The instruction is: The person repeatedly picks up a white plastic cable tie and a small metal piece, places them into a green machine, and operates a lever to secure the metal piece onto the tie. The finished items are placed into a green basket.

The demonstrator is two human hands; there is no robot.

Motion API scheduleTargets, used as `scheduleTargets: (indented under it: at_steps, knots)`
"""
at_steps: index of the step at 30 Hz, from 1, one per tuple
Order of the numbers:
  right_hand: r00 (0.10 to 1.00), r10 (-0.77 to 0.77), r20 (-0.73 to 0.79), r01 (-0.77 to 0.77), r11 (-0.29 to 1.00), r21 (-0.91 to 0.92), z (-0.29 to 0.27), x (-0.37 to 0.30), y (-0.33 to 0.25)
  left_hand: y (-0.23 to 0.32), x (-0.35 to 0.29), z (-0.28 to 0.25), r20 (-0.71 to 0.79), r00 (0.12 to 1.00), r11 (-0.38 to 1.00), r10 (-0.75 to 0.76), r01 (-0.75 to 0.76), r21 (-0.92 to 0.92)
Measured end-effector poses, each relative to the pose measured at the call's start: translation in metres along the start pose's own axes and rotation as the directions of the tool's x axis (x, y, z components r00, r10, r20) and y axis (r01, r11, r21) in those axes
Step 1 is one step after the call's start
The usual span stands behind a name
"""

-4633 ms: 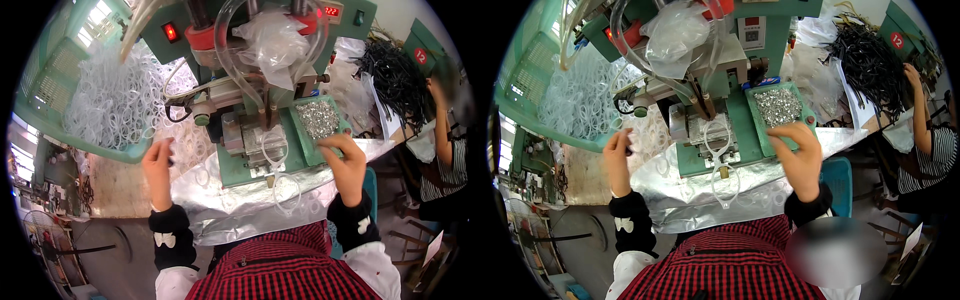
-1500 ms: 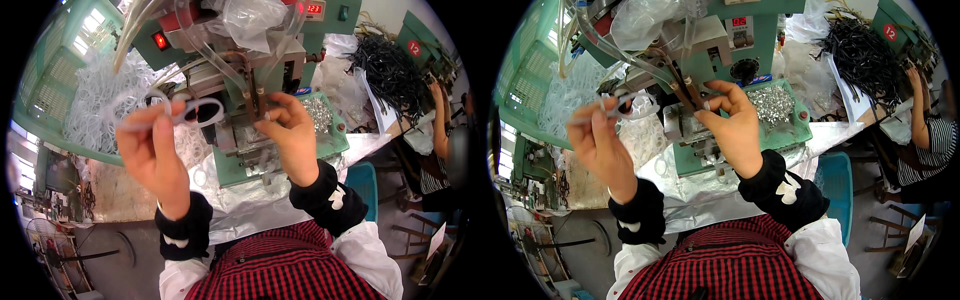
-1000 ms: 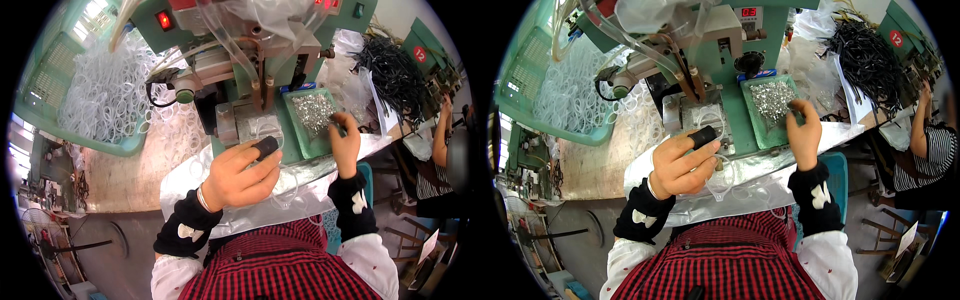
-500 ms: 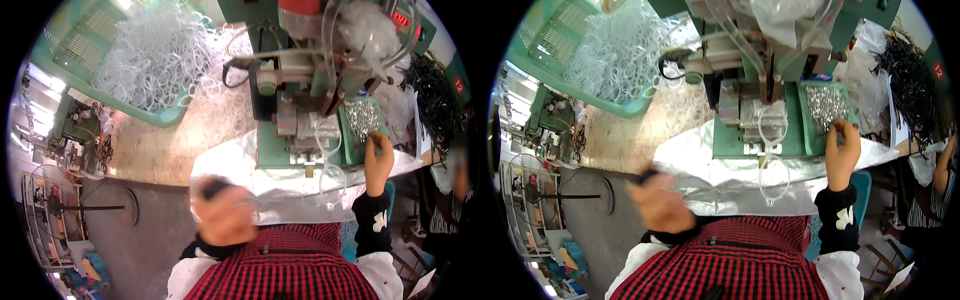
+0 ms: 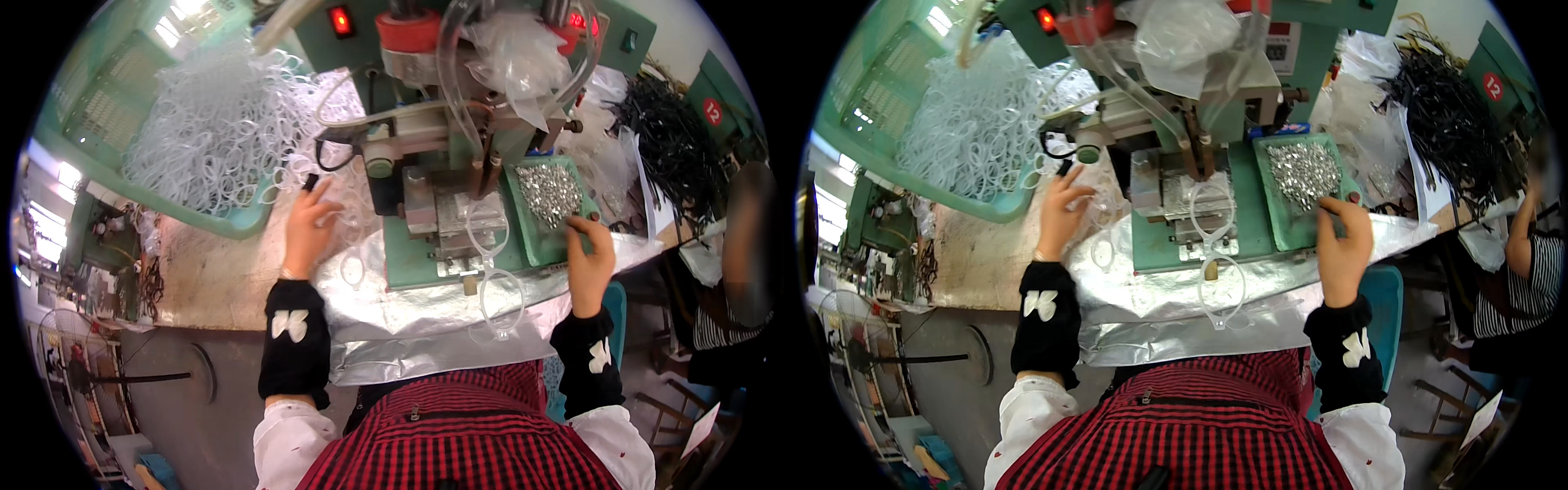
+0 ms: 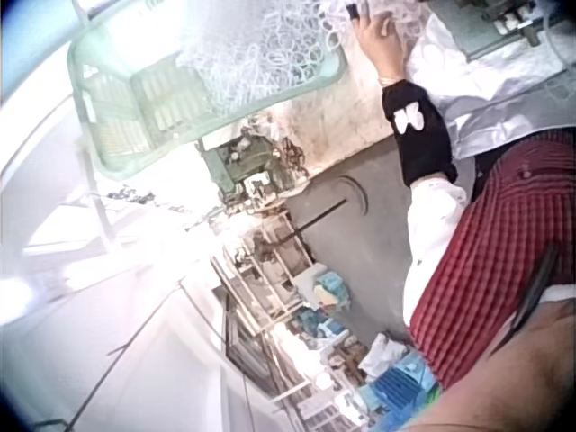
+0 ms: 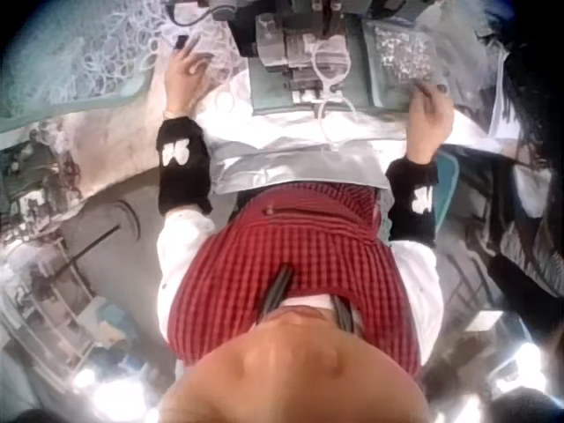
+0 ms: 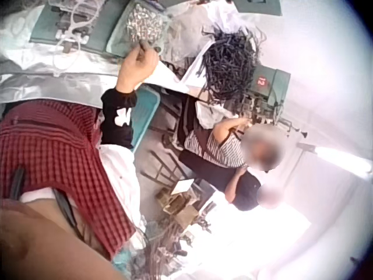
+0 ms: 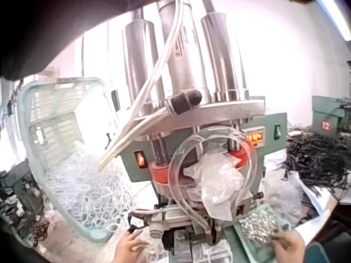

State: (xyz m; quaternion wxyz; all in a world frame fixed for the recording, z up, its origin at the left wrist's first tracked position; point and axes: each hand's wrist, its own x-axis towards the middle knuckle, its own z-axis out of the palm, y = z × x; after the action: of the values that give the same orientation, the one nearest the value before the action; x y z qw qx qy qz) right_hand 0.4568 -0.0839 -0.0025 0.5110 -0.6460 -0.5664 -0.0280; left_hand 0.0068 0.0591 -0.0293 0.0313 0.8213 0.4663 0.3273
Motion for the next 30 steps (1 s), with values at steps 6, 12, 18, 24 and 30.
scheduleTargets:
  at_steps: [6, 12, 18, 24, 30]
  knots:
    - [0.975, 0.21, -0.076, -0.211, 0.977, -0.01, -0.05, -0.034, 0.015, 0.025, -0.018, -0.039, -0.261, 0.835, 0.783, -0.484, 0.28, -0.555]
    - [0.973, 0.041, 0.226, -0.153, 0.85, 0.504, -0.001, 0.036, -0.091, 0.07, 0.019, -0.031, -0.286, 0.871, 0.737, -0.4, 0.12, -0.665]
    - [0.917, 0.189, 0.351, -0.393, 0.582, 0.712, 0.053, 0.046, -0.108, 0.103, -0.027, 0.006, -0.188, 0.803, 0.58, -0.566, 0.226, -0.783]
    - [0.901, 0.247, 0.358, -0.435, 0.486, 0.758, 0.048, 0.039, -0.115, 0.148, -0.003, -0.019, -0.383, 0.775, 0.621, -0.503, 0.015, -0.784]
    - [0.869, 0.232, 0.437, -0.492, 0.314, 0.812, 0.046, 0.045, -0.137, 0.221, 0.071, -0.085, -0.536, 0.841, 0.769, -0.07, -0.297, -0.567]
